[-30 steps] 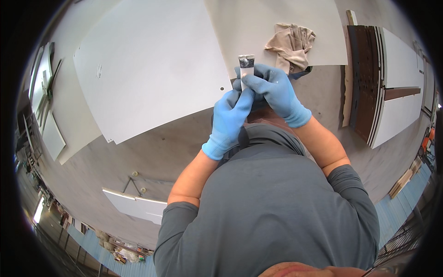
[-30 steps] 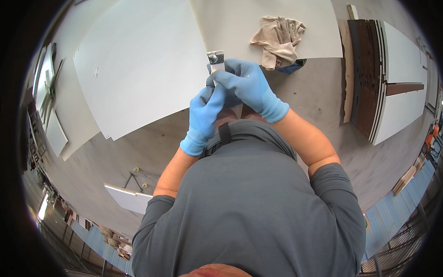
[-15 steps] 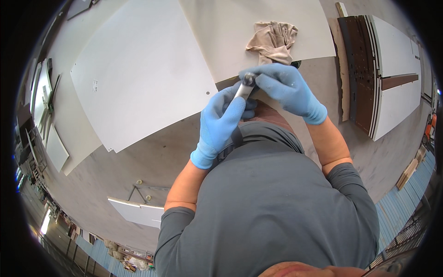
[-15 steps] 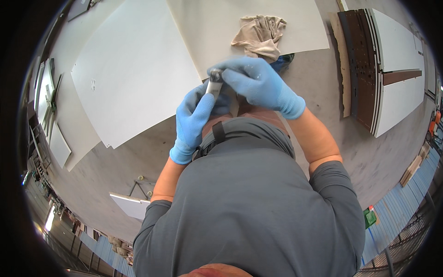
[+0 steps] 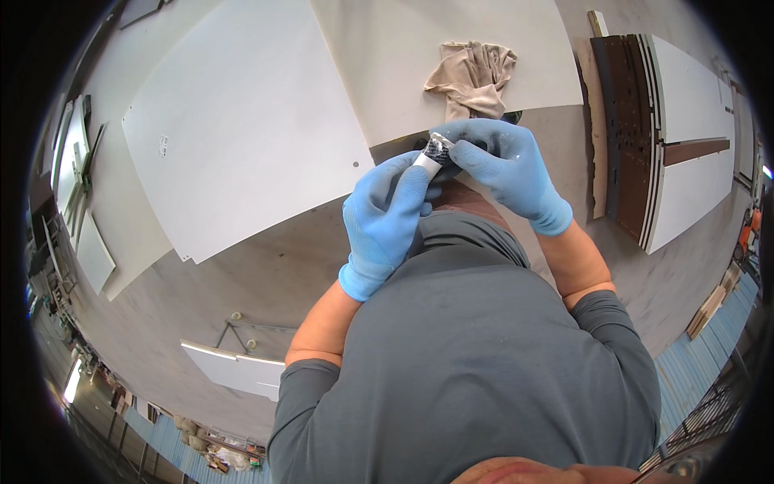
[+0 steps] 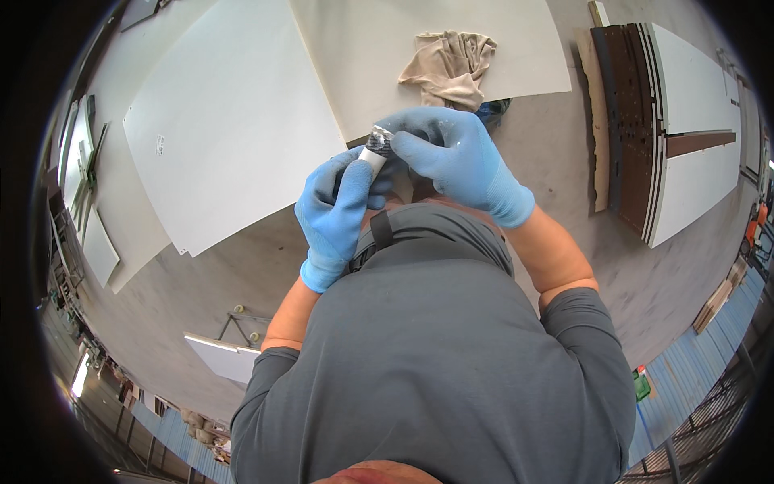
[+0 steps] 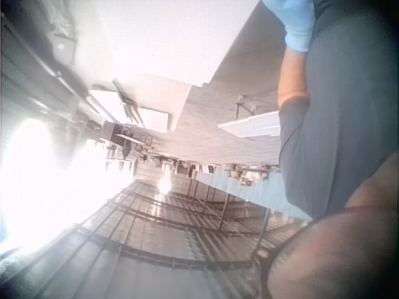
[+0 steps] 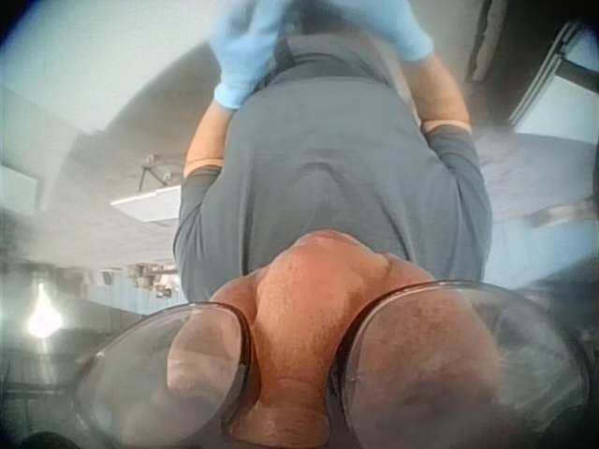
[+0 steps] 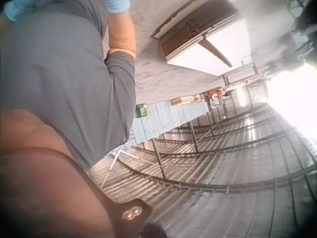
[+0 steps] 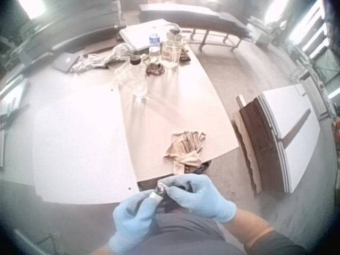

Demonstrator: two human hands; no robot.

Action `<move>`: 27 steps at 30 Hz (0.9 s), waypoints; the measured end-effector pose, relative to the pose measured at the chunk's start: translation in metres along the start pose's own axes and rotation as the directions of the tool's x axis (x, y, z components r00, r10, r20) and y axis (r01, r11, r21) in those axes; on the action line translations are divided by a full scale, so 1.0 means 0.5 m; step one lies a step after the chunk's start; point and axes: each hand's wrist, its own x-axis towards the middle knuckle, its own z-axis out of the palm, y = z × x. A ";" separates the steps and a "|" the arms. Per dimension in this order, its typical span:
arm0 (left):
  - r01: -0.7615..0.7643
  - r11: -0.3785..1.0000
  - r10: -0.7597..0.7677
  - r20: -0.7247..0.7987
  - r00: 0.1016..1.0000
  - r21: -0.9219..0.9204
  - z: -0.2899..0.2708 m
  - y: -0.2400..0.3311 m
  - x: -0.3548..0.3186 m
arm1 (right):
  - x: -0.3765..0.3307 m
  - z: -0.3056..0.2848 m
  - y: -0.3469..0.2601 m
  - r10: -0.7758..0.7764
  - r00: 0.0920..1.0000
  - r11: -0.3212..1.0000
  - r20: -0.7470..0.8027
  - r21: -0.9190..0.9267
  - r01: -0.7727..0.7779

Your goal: The person moves white cabinet panels, wipes one with a cloth, and applies a sealant or adhesive from a syringe into pre-drilled holes. The person handles multiple panels and uses a syringe and cloth during the process.

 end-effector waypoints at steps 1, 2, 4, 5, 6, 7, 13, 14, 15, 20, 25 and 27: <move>0.011 1.000 -0.012 0.012 1.000 0.014 -0.001 0.001 0.001 | 0.000 -0.005 -0.001 0.025 1.000 1.000 0.003 0.002 -0.025; -0.002 1.000 0.002 0.024 1.000 0.014 -0.002 0.002 0.001 | 0.001 -0.012 -0.003 0.011 0.999 1.000 0.038 0.007 -0.011; -0.015 0.999 0.013 0.058 0.998 0.031 -0.004 0.004 0.000 | -0.001 -0.021 -0.006 0.047 0.997 0.999 0.063 -0.001 -0.047; -0.015 0.999 0.011 0.080 0.997 0.047 -0.005 0.006 0.000 | -0.003 -0.024 -0.007 0.028 0.996 0.999 0.088 0.029 -0.031; -0.015 0.998 0.009 0.101 0.995 0.064 -0.007 0.008 0.000 | -0.005 -0.025 -0.008 0.033 0.995 0.998 0.096 0.049 -0.038; 0.050 0.999 -0.051 0.115 0.992 0.013 -0.008 0.009 0.002 | -0.006 -0.026 -0.009 0.038 0.994 0.997 0.104 0.068 -0.046; 0.306 0.893 -0.159 0.406 0.900 -0.329 -0.045 0.021 0.034 | -0.002 -0.014 -0.006 0.045 0.997 0.991 0.056 0.123 -0.052; 0.312 0.894 -0.169 0.402 0.900 -0.322 -0.049 0.021 0.035 | 0.000 -0.012 -0.006 0.047 0.998 0.991 0.031 0.122 -0.051; 0.307 0.894 -0.169 0.390 0.905 -0.325 -0.048 0.021 0.036 | -0.001 -0.009 -0.005 0.019 0.999 0.994 0.044 0.106 -0.024; 0.275 0.947 -0.200 0.366 0.909 -0.166 -0.046 0.033 0.026 | -0.007 -0.001 -0.007 0.041 0.999 0.999 0.033 0.016 -0.041; 0.128 0.992 -0.116 0.296 0.948 -0.020 -0.040 0.049 -0.006 | -0.020 0.010 -0.012 0.062 0.996 0.998 0.061 -0.012 -0.061; 0.101 0.994 -0.107 0.281 0.954 0.037 -0.042 0.053 -0.014 | -0.025 0.016 -0.012 0.099 0.994 0.993 0.049 0.064 -0.103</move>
